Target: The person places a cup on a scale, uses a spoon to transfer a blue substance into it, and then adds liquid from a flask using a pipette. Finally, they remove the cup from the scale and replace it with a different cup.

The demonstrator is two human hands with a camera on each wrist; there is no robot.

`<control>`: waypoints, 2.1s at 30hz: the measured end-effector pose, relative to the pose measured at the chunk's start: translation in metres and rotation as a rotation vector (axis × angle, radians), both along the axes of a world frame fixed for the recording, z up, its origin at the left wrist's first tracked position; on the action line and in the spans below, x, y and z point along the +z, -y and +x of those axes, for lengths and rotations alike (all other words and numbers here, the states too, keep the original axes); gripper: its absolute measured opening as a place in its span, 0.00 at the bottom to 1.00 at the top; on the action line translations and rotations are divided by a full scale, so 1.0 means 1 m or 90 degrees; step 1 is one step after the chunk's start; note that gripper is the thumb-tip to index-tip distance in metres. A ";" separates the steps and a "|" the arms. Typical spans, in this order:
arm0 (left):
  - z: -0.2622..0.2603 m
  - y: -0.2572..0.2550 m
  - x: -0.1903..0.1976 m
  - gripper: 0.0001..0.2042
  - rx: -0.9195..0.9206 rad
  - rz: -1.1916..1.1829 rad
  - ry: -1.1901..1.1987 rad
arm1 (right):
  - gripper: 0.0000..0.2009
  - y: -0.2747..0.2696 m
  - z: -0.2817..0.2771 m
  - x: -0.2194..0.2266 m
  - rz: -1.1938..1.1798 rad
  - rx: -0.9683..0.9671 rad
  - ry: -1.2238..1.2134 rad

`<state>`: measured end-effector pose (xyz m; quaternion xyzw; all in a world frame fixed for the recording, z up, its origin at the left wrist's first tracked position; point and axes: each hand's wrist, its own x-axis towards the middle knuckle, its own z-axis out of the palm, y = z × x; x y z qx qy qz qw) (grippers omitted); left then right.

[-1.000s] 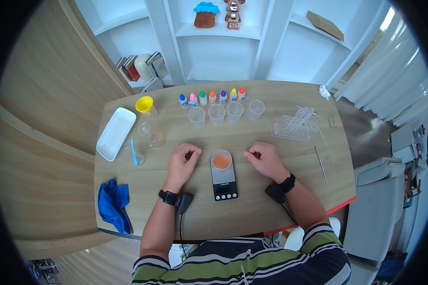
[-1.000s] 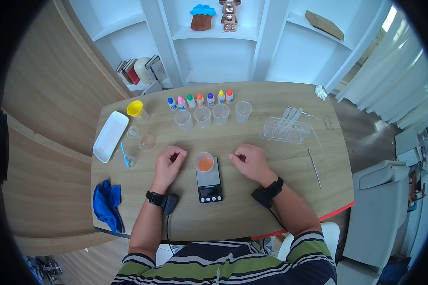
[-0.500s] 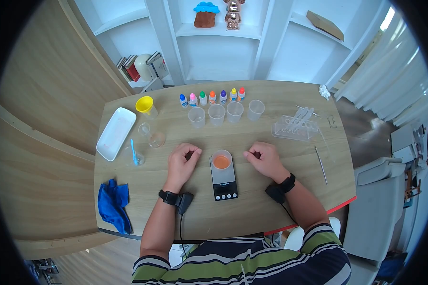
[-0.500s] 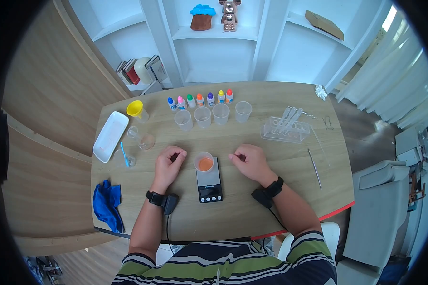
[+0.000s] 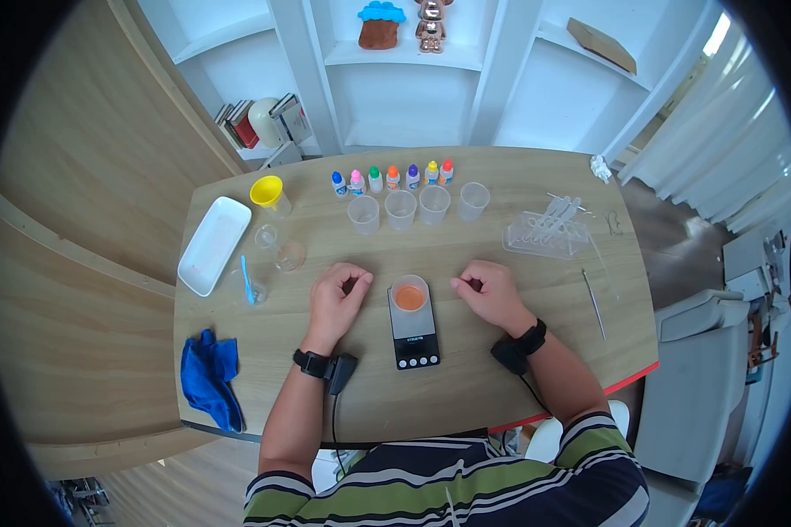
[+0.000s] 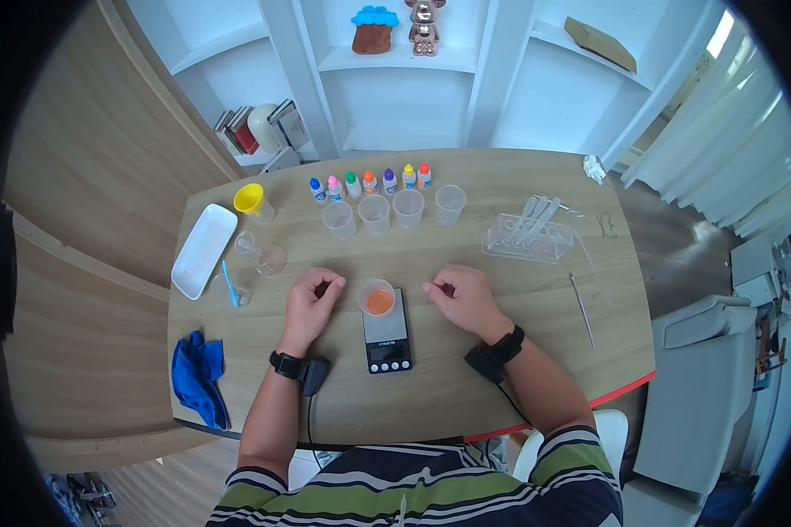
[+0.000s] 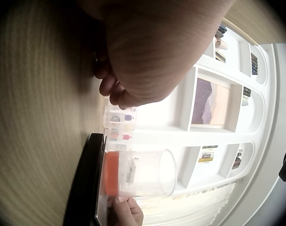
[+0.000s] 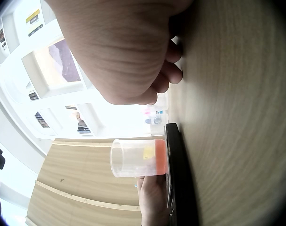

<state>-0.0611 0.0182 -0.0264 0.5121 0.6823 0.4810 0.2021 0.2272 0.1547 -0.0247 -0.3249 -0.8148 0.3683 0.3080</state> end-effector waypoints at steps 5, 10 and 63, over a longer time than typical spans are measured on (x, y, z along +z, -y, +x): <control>0.000 0.000 0.002 0.06 -0.004 -0.006 0.010 | 0.11 -0.002 0.001 -0.001 0.006 -0.004 0.024; -0.001 0.000 -0.003 0.07 -0.009 0.000 -0.020 | 0.11 0.000 0.000 0.000 -0.012 -0.014 0.026; 0.026 -0.001 0.002 0.29 -0.151 -0.001 0.130 | 0.12 -0.001 -0.001 -0.004 0.027 -0.007 -0.021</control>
